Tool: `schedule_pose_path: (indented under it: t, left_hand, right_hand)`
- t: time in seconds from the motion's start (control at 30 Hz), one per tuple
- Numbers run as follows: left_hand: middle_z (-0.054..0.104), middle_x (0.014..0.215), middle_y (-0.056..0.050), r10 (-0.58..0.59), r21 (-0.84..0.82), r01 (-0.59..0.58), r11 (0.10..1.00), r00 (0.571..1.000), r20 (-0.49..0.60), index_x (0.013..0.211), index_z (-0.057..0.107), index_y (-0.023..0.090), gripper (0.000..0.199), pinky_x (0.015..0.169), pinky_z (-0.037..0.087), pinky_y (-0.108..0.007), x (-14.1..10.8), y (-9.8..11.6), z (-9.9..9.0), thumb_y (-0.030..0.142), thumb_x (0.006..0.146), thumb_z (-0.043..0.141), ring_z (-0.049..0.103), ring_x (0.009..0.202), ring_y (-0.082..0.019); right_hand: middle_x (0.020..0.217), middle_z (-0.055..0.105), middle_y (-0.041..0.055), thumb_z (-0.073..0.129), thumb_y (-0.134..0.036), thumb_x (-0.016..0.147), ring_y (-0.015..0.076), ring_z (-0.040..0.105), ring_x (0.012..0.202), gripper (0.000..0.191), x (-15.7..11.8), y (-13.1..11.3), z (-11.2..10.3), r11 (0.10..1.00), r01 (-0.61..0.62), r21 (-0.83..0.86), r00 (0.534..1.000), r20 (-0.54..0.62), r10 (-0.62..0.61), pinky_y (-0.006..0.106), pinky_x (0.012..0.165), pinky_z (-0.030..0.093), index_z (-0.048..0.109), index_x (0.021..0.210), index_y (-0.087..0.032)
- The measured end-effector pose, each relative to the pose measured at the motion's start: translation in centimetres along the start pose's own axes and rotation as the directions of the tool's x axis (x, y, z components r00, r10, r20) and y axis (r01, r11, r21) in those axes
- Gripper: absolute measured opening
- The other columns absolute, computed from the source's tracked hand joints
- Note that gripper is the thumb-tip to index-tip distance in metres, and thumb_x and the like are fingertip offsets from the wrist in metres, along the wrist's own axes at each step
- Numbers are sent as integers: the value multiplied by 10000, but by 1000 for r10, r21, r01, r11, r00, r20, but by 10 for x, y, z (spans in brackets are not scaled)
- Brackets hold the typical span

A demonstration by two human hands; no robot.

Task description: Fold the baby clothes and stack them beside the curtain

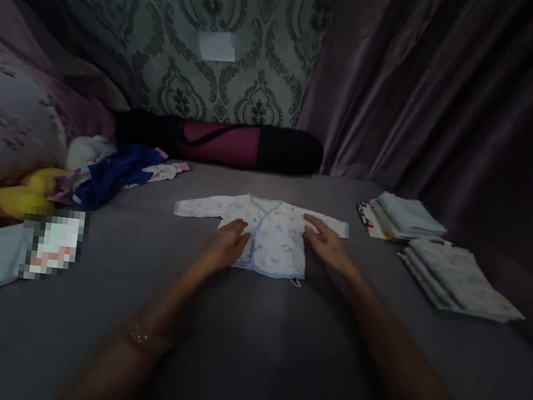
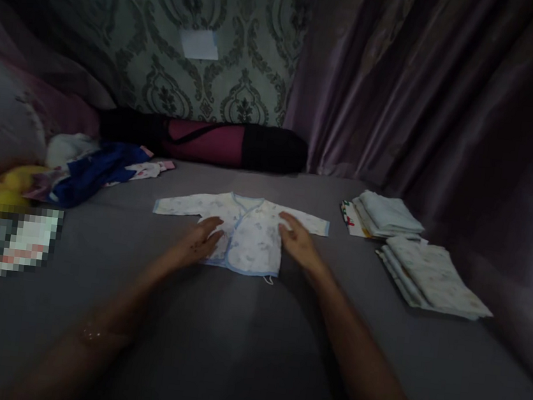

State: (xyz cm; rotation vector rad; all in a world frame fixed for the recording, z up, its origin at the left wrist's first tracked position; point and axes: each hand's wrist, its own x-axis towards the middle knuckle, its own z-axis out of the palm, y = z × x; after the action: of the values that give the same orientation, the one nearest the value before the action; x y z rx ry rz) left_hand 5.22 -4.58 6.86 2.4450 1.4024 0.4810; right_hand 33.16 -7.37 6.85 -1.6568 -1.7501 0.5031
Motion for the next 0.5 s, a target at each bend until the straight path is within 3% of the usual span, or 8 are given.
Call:
schedule_pose_path:
  t: [0.03, 0.1, 0.2, 0.33, 0.5]
  left_hand:
    - [575, 1312, -137, -12, -39, 10, 999, 999, -38, 1277, 525, 124, 436, 1034, 407, -336, 5, 3, 0, 352, 950, 348, 531, 1222, -215]
    - [634, 1214, -117, -34, -101, 29, 994, 998, -48, 1248, 543, 137, 395, 984, 449, -318, 15, 12, 6, 325, 936, 389, 589, 1136, -206]
    - [664, 1135, -112, -36, -131, 36, 991, 999, 3, 1210, 561, 128, 370, 946, 473, -301, 24, 27, 24, 312, 922, 419, 613, 1082, -204]
    - [656, 1156, -121, 17, -107, -13, 994, 999, 37, 1168, 578, 123, 334, 973, 463, -307, 40, 37, 47, 270, 903, 439, 600, 1105, -210]
    - [595, 1267, -132, 167, -98, -166, 981, 986, 5, 1227, 541, 118, 367, 1041, 423, -333, 80, 38, 57, 198, 895, 407, 548, 1193, -208]
  right_hand:
    - [1265, 625, 88, 396, -324, 906, 216, 567, 1153, 456, 10, 12, -11, 996, -90, -13, 991, -97, 88, 374, 977, 440, 560, 1301, -165]
    - [1162, 675, 110, 372, -247, 889, 204, 608, 1066, 428, 25, 35, -31, 955, -292, -60, 926, -269, 266, 327, 921, 463, 614, 1215, -112]
    - [1132, 680, 126, 399, -206, 862, 209, 617, 1040, 395, 35, 61, -50, 850, -500, -164, 824, -391, 410, 293, 899, 456, 649, 1147, -97]
    - [1108, 672, 183, 450, -186, 830, 262, 608, 1071, 375, 35, 78, -58, 772, -599, -213, 772, -411, 485, 336, 917, 437, 658, 1122, -78]
    - [1043, 670, 206, 575, -286, 767, 298, 592, 1098, 292, 42, 86, -54, 731, -635, -251, 763, -352, 542, 367, 929, 435, 700, 948, -94]
